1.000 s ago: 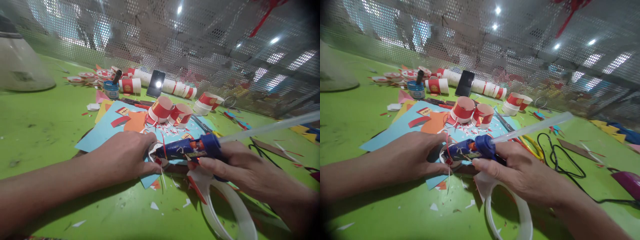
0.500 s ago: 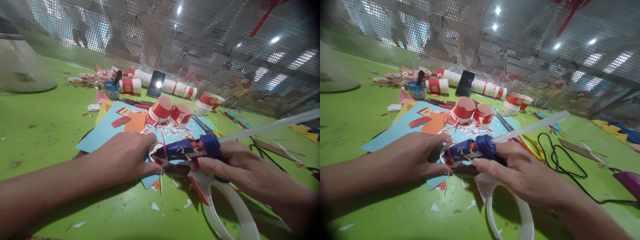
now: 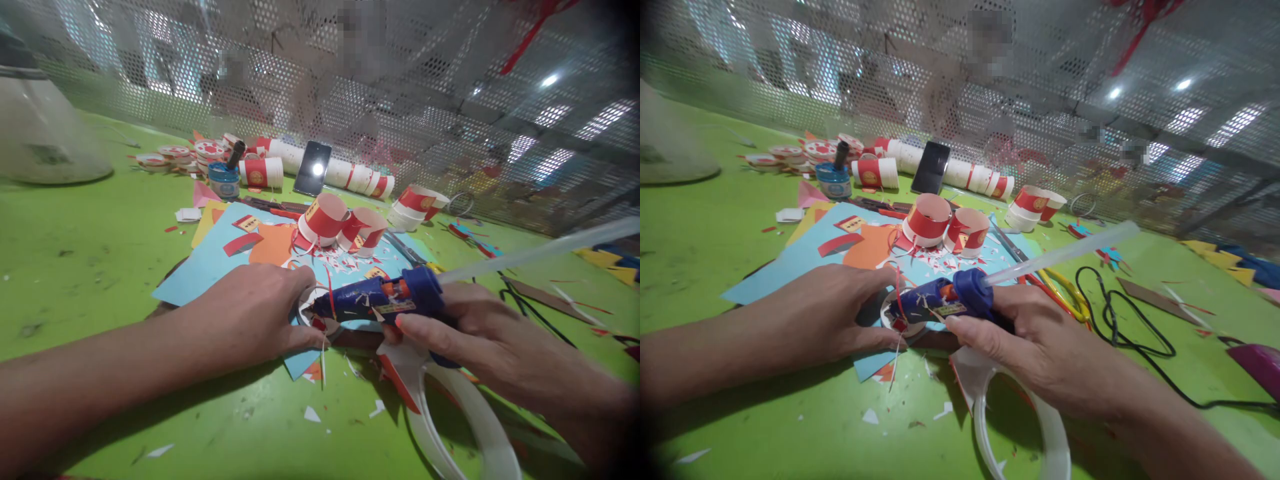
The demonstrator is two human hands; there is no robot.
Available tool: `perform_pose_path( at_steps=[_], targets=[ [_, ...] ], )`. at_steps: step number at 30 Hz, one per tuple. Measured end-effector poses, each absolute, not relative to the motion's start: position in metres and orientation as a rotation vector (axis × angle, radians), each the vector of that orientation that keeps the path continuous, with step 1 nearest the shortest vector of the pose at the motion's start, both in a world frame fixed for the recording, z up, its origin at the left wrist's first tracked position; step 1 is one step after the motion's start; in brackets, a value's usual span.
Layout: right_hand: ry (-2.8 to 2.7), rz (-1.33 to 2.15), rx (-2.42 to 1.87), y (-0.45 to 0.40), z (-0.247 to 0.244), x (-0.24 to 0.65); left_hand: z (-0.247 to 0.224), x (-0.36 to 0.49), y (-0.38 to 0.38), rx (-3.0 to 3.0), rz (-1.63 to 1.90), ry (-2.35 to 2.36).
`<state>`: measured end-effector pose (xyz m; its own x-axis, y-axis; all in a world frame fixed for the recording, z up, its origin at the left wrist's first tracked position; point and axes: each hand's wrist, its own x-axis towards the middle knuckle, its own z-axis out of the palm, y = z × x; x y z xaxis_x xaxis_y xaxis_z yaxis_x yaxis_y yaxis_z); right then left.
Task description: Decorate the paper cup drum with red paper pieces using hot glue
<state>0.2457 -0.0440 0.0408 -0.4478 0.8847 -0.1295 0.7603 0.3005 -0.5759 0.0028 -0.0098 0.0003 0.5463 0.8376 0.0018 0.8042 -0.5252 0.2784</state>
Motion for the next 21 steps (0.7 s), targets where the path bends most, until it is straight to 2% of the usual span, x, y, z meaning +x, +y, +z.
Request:
perform_pose_path(
  at_steps=[21],
  targets=[
    [-2.375,0.744,-1.526,-0.0435,0.0424,0.245,-0.0014,0.0018,-0.0099,2.557,0.218,1.375]
  ],
)
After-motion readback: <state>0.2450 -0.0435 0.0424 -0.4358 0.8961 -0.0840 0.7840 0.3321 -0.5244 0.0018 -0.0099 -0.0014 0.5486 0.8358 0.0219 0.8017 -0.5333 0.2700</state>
